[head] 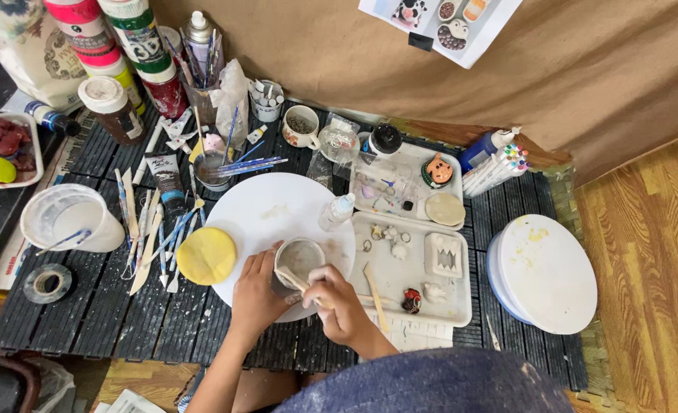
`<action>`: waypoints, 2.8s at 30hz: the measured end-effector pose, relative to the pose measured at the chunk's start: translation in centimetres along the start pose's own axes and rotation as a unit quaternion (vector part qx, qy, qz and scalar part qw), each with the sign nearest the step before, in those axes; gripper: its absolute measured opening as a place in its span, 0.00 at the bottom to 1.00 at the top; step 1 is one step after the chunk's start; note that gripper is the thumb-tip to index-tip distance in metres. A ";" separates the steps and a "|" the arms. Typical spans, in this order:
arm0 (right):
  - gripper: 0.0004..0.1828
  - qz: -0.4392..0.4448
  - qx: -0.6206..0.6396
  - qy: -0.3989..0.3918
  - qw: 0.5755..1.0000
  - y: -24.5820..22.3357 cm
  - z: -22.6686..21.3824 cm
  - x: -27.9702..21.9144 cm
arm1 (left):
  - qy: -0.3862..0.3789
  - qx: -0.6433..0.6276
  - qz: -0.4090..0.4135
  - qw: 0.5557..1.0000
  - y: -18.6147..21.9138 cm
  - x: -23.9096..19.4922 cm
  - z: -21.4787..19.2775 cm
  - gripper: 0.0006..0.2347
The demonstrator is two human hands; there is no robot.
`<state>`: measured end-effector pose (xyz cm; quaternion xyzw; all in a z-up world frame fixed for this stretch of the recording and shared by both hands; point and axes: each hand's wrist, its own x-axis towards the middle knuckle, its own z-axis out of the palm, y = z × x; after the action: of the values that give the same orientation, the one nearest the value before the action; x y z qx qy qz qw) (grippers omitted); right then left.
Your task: The person mixes a white paste in a small container using a wooden stick. They then wipe the container and a white plate with a yellow sponge. Finally, they pick up a small clay figurine and a mold from a tray.
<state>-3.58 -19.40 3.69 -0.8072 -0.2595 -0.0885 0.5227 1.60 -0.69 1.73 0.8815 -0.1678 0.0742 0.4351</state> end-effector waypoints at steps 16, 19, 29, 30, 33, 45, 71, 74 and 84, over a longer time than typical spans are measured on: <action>0.33 0.056 0.024 0.141 0.988 4.4 -4.8 -2.7 | -0.024 0.005 -0.017 1.000 -0.5 0.6 -0.2 0.41; 0.28 0.106 0.035 0.175 0.978 5.2 -3.8 -2.2 | -0.027 -0.006 -0.019 0.999 -0.5 0.5 -0.3 0.41; 0.27 0.032 -0.078 0.232 0.969 5.6 -4.0 -3.8 | -0.028 -0.007 -0.016 0.999 -0.9 0.6 -0.3 0.41; 0.24 0.030 -0.061 0.234 0.970 5.6 -3.8 -4.1 | -0.024 -0.009 -0.015 1.000 -1.0 0.6 -0.3 0.41; 0.15 0.028 -0.047 0.222 0.974 5.4 -2.9 -5.2 | -0.013 -0.005 -0.018 1.000 -0.9 0.5 0.0 0.41; 0.13 -0.016 -0.132 0.295 0.946 5.4 -2.5 -5.3 | 0.017 -0.002 -0.027 0.999 0.3 -0.1 0.3 0.39; 0.09 -0.094 -0.015 0.181 0.979 3.3 2.4 0.1 | -0.005 -0.014 -0.027 1.000 -1.2 -0.2 0.2 0.41; 0.05 -0.043 -0.078 0.181 0.979 4.4 1.3 -1.4 | 0.000 -0.005 -0.011 1.000 -1.4 -0.2 0.5 0.42; 0.06 -0.098 -0.092 0.168 0.977 5.0 2.9 -3.8 | 0.001 0.004 -0.018 1.000 -1.1 -0.2 0.3 0.41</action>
<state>-4.63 -19.61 -3.11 -0.7960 -0.2372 -0.2970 0.4711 1.85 -0.23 0.67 0.8859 -0.1511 0.0673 0.4333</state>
